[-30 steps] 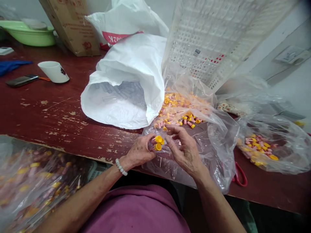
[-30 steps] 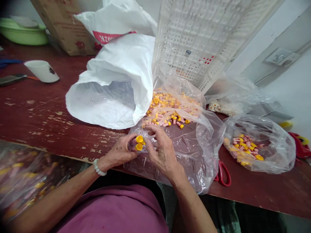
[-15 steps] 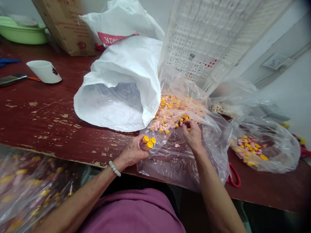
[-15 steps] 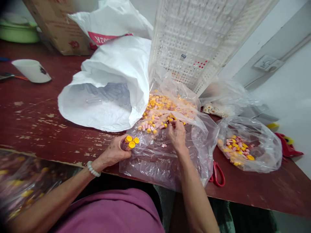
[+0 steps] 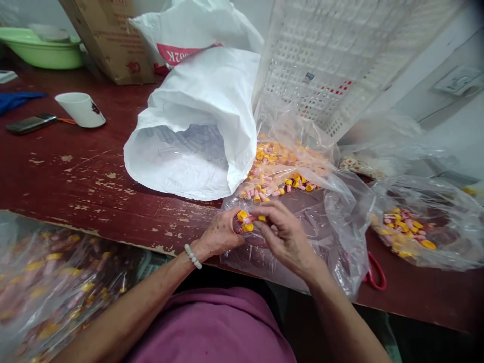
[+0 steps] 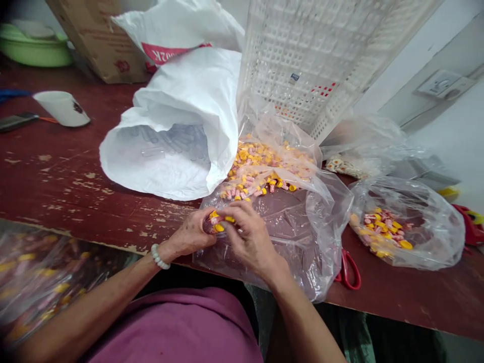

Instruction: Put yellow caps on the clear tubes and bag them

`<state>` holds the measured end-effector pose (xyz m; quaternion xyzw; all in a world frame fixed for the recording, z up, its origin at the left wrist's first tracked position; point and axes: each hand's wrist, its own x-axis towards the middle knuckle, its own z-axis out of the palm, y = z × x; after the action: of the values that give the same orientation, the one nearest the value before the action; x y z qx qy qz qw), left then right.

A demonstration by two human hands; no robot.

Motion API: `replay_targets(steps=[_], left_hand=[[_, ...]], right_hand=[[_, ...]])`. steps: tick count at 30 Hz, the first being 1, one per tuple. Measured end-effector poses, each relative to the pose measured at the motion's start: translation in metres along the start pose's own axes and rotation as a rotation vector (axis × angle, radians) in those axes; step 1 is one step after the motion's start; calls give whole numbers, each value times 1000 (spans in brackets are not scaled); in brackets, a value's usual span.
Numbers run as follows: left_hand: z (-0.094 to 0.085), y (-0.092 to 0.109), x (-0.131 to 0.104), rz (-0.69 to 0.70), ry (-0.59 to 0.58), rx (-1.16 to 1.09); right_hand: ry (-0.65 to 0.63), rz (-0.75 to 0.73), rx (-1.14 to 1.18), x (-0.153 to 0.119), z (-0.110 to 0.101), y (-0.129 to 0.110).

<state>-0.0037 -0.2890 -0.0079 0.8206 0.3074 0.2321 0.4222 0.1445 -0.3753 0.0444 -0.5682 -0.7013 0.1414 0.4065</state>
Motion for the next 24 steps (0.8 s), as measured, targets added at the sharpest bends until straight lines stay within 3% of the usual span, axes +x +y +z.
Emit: replay_targets(steps=[3,8,15,20,24], left_hand=[[1,3,-2,29,5,34],[-3,1,-4,22,30,-3],[0,-13,-7,-93,-35,-323],[-2,-10,-9,-217,-24,-344],[0,-6,-7,-239,-49,-482]], right_hand=[[-17,-45,-35,1,12,-13],[74,11,-100,0,16,-10],[-145,-56,-263,-8,34,-5],[-160,-73,-412,-4,40,-2],[-124,-116,-505,-5,53,-2]])
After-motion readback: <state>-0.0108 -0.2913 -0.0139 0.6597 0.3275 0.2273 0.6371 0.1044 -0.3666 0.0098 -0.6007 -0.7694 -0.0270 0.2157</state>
